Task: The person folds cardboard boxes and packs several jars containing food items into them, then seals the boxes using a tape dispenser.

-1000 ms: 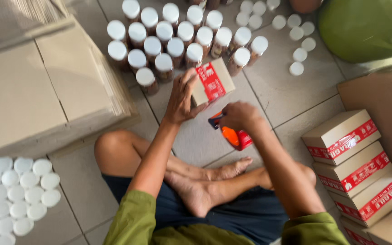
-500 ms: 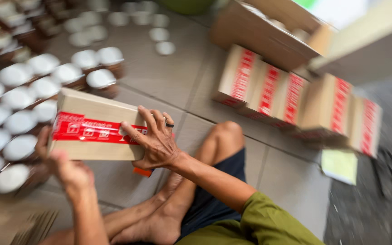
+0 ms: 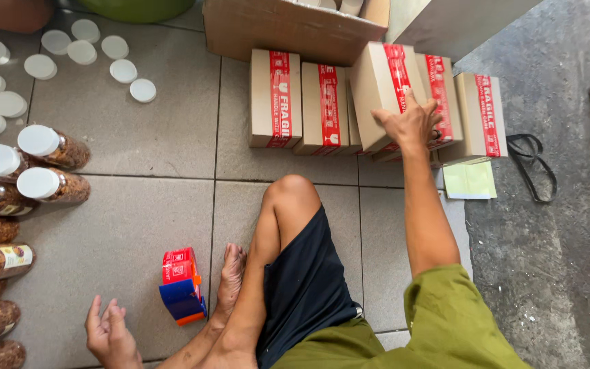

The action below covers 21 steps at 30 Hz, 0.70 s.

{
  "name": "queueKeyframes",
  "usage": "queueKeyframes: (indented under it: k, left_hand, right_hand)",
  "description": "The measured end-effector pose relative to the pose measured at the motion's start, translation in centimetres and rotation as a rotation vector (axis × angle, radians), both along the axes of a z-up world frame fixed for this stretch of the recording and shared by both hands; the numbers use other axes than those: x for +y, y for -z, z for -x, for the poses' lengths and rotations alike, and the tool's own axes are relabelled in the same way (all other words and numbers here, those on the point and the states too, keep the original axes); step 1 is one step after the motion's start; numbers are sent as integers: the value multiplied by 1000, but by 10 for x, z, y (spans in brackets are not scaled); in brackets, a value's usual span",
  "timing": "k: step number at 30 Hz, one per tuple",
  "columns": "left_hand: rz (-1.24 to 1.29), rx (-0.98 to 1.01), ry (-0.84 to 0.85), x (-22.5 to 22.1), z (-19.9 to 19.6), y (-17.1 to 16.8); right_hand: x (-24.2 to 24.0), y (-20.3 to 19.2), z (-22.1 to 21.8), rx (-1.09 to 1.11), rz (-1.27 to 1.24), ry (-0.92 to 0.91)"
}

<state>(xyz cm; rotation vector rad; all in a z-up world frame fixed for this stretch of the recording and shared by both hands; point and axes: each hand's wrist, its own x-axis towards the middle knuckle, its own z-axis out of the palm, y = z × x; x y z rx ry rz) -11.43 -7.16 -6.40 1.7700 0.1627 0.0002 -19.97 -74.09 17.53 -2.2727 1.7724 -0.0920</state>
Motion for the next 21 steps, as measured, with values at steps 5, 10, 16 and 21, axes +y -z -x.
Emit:
queueKeyframes:
  k: [5, 10, 16, 21]
  left_hand:
    - [-258, -312, -113, 30, 10, -5]
    - [-685, -690, -293, 61, 16, -91]
    - [-1267, -359, -550, 138, 52, -228]
    - [-1483, -181, -366, 215, 84, -193]
  right_hand:
    - [-6, 30, 3, 72, 106, -2]
    - [99, 41, -22, -371, 552, -776]
    - [358, 117, -60, -185, -46, -1941]
    - [372, 145, -120, -145, -32, -2163]
